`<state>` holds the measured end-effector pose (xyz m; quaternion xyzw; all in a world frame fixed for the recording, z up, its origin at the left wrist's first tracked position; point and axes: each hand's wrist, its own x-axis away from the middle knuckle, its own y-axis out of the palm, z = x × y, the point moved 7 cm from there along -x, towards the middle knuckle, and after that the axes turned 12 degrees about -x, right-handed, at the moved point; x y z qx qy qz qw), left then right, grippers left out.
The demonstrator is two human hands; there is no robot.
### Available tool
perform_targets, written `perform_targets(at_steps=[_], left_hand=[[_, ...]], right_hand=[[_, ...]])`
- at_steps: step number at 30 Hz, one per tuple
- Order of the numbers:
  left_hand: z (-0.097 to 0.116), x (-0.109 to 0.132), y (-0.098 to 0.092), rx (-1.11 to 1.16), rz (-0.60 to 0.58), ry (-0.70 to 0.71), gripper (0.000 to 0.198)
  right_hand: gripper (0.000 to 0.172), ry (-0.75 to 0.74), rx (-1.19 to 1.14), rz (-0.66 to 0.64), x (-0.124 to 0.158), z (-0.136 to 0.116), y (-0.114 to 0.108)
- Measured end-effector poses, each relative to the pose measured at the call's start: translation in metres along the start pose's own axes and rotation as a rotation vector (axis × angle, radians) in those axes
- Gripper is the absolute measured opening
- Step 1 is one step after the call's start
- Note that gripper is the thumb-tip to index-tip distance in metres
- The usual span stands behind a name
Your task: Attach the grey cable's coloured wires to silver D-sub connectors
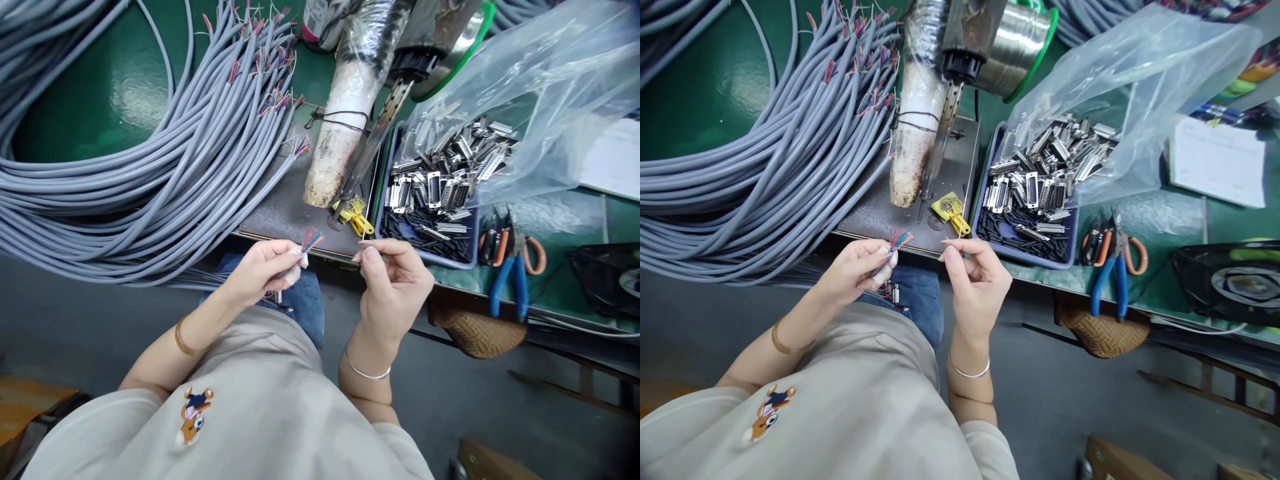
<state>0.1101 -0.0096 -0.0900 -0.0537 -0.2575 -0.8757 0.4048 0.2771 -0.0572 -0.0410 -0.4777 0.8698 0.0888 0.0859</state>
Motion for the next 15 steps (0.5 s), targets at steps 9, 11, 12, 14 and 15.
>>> perform_targets(at_steps=[9, 11, 12, 14, 15], left_hand=[[-0.011, 0.003, -0.004, 0.229, -0.168, -0.082, 0.041], [-0.011, 0.003, -0.004, 0.221, -0.181, -0.085, 0.041], [-0.012, 0.003, -0.004, 0.216, -0.187, -0.088, 0.041], [-0.013, 0.003, -0.004, 0.206, -0.193, -0.088, 0.041], [-0.013, 0.002, -0.004, 0.201, -0.195, -0.085, 0.041]], right_hand=[[0.011, -0.015, 0.102, -0.150, 0.008, -0.003, 0.020], [0.013, -0.028, 0.122, -0.165, 0.009, -0.005, 0.022], [0.014, -0.033, 0.133, -0.174, 0.009, -0.005, 0.022], [0.015, -0.046, 0.159, -0.202, 0.010, -0.007, 0.024], [0.016, -0.054, 0.173, -0.220, 0.011, -0.008, 0.026]])
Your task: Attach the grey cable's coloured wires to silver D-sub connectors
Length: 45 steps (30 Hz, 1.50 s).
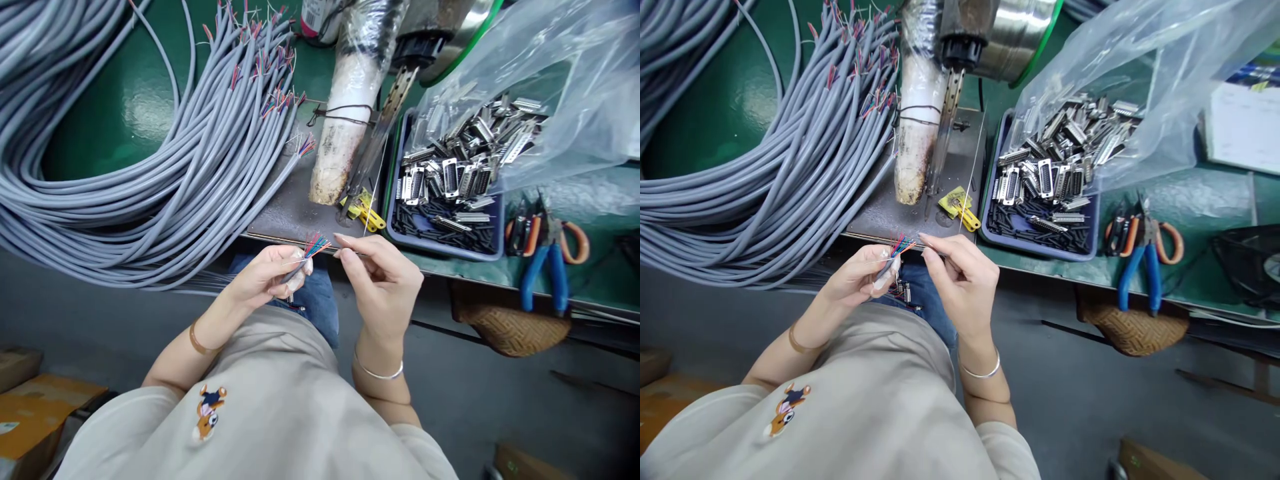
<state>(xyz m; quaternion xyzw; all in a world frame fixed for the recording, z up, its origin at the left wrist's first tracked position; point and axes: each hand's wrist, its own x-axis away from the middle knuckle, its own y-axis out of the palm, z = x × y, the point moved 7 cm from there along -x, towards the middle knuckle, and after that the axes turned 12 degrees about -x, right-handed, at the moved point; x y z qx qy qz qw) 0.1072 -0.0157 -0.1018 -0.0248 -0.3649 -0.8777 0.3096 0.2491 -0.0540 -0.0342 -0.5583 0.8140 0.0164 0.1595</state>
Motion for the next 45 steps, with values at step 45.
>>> perform_targets(at_steps=[45], left_hand=[[0.007, -0.006, 0.008, -0.193, 0.179, 0.079, 0.047]], right_hand=[[0.013, 0.197, -0.147, -0.124, -0.006, 0.010, 0.011]])
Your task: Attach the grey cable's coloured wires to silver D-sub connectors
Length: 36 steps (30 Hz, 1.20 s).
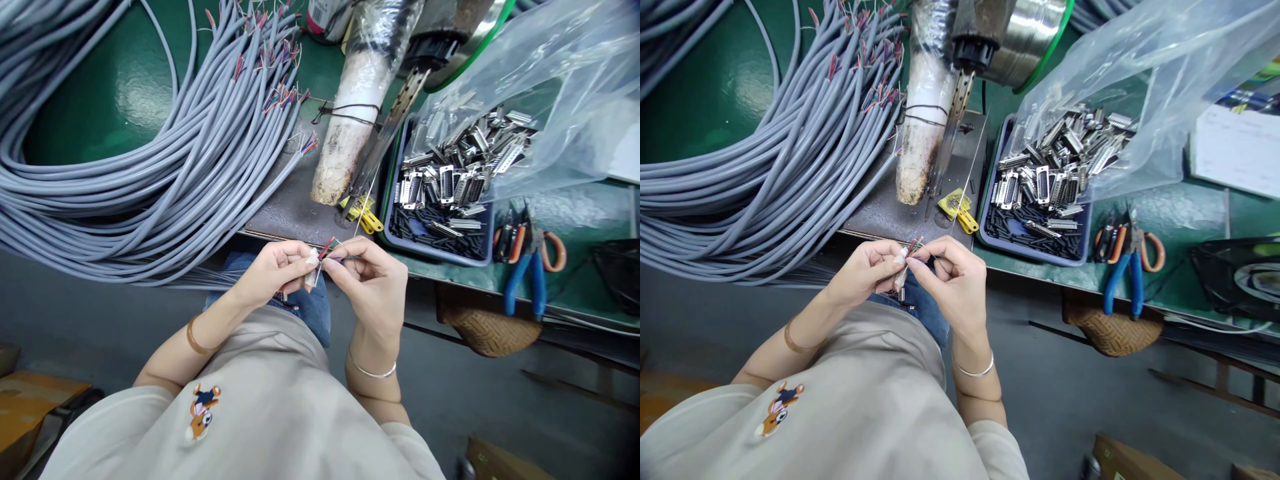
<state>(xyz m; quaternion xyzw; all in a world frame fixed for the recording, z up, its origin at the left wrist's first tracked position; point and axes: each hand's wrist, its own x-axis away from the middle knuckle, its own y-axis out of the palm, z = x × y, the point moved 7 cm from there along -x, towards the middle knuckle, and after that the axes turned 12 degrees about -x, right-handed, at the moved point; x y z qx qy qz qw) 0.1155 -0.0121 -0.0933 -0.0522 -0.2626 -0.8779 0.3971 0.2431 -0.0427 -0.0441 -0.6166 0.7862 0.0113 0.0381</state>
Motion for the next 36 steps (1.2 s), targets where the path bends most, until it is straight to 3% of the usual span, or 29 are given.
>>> perform_targets(at_steps=[7, 21, 25, 30, 33, 35, 36], left_hand=[[0.010, 0.001, -0.001, -0.036, 0.192, 0.073, 0.047], [0.016, 0.005, 0.003, -0.066, 0.193, 0.113, 0.038], [0.022, 0.008, 0.005, -0.075, 0.270, 0.190, 0.032], [0.027, 0.011, 0.010, -0.101, 0.288, 0.232, 0.027], [0.034, 0.014, 0.010, -0.145, 0.262, 0.209, 0.026], [0.045, 0.017, 0.014, -0.228, 0.172, 0.235, 0.020], [0.051, 0.020, 0.019, -0.288, 0.100, 0.258, 0.016]], right_hand=[[0.011, -0.108, 0.153, 0.083, 0.006, -0.008, -0.004], [0.019, 0.029, -0.076, 0.054, 0.001, 0.008, -0.005], [0.015, -0.096, 0.023, 0.085, 0.005, -0.004, -0.005], [0.012, -0.328, 0.327, 0.099, 0.018, -0.028, -0.003], [0.009, -0.456, 0.287, 0.252, 0.030, -0.048, -0.026], [0.015, -0.529, 0.252, 0.416, 0.036, -0.062, -0.056], [0.020, -0.527, 0.313, 0.402, 0.034, -0.066, -0.068]])
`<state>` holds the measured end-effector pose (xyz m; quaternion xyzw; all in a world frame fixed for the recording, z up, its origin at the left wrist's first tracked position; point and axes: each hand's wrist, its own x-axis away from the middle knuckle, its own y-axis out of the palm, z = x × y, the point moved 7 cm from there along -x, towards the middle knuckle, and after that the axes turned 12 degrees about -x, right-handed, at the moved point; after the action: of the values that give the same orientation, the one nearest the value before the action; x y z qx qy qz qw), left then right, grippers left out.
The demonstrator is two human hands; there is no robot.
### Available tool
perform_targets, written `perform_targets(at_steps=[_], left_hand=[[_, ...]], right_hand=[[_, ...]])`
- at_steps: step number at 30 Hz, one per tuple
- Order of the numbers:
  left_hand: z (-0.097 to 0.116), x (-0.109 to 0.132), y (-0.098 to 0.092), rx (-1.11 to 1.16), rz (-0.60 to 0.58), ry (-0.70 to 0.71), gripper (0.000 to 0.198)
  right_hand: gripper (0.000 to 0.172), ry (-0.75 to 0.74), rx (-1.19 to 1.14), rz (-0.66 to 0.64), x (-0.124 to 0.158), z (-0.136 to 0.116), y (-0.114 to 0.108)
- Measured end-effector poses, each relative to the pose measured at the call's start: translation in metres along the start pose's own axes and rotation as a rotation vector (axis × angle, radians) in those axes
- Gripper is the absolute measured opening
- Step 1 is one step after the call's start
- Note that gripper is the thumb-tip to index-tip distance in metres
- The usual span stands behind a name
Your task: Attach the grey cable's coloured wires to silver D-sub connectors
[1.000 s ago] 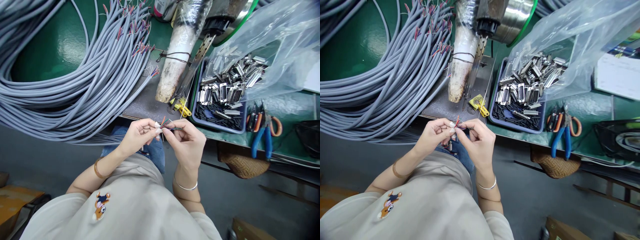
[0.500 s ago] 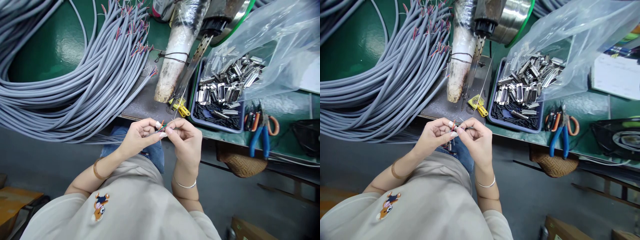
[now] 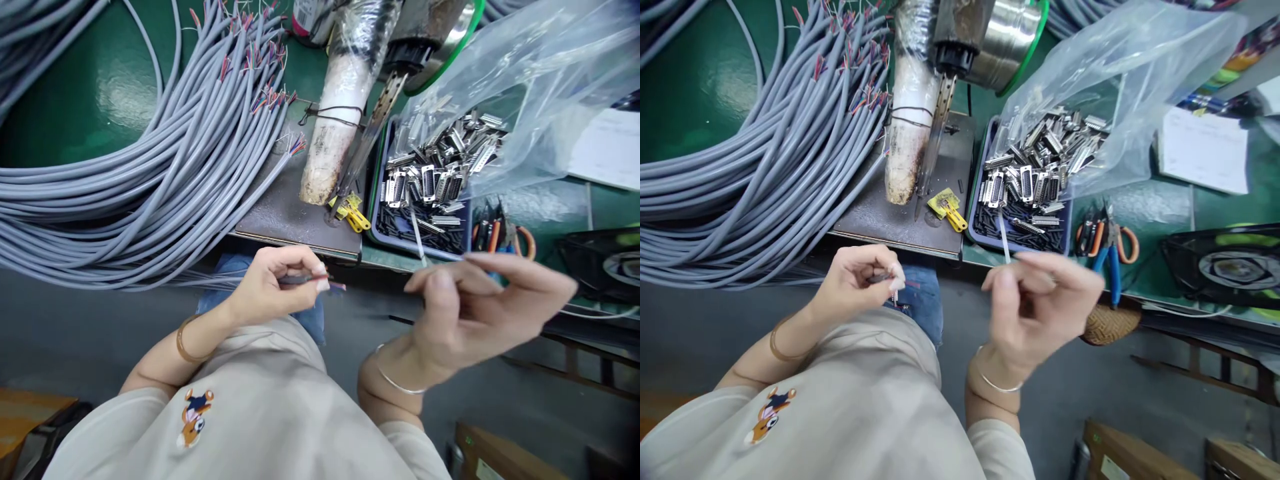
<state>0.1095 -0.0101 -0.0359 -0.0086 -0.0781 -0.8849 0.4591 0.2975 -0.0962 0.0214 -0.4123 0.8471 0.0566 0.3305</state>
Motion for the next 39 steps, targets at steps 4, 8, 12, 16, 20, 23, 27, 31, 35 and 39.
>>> perform_targets(at_steps=[4, 8, 12, 16, 20, 23, 27, 31, 35, 39], left_hand=[[0.019, 0.008, 0.010, -0.077, -0.271, 0.120, 0.006], [0.000, -0.002, -0.008, 0.229, -0.056, 0.014, 0.018], [-0.031, -0.012, -0.023, 0.559, 0.140, -0.103, 0.025], [-0.046, -0.013, -0.023, 0.666, 0.101, -0.164, 0.028], [-0.048, -0.012, -0.021, 0.711, 0.050, -0.144, 0.030], [-0.048, -0.012, -0.021, 0.723, 0.023, -0.125, 0.031], [-0.048, -0.010, -0.020, 0.716, -0.018, -0.151, 0.034], [-0.046, -0.009, -0.018, 0.645, -0.004, -0.179, 0.032], [-0.041, -0.010, -0.014, 0.468, 0.066, -0.182, 0.034], [-0.036, -0.014, -0.009, 0.358, 0.095, -0.163, 0.036]], right_hand=[[0.010, 0.173, 0.534, -0.259, -0.034, 0.044, -0.030], [0.023, 0.213, 0.613, -0.350, -0.059, 0.089, -0.043], [0.029, 0.159, 0.663, -0.432, -0.072, 0.114, -0.035], [0.032, 0.280, 0.682, -0.443, -0.084, 0.133, -0.035], [0.028, 0.340, 0.731, -0.366, -0.093, 0.134, -0.047], [0.020, 0.207, 0.693, -0.467, -0.085, 0.122, -0.041], [0.015, -0.074, 0.767, -0.566, -0.067, 0.105, -0.025], [0.013, -0.069, 0.793, -0.555, -0.064, 0.112, -0.021], [0.017, -0.122, 0.613, -0.274, -0.081, 0.099, -0.035], [0.021, -0.192, 0.172, 0.027, -0.077, 0.047, -0.044]])
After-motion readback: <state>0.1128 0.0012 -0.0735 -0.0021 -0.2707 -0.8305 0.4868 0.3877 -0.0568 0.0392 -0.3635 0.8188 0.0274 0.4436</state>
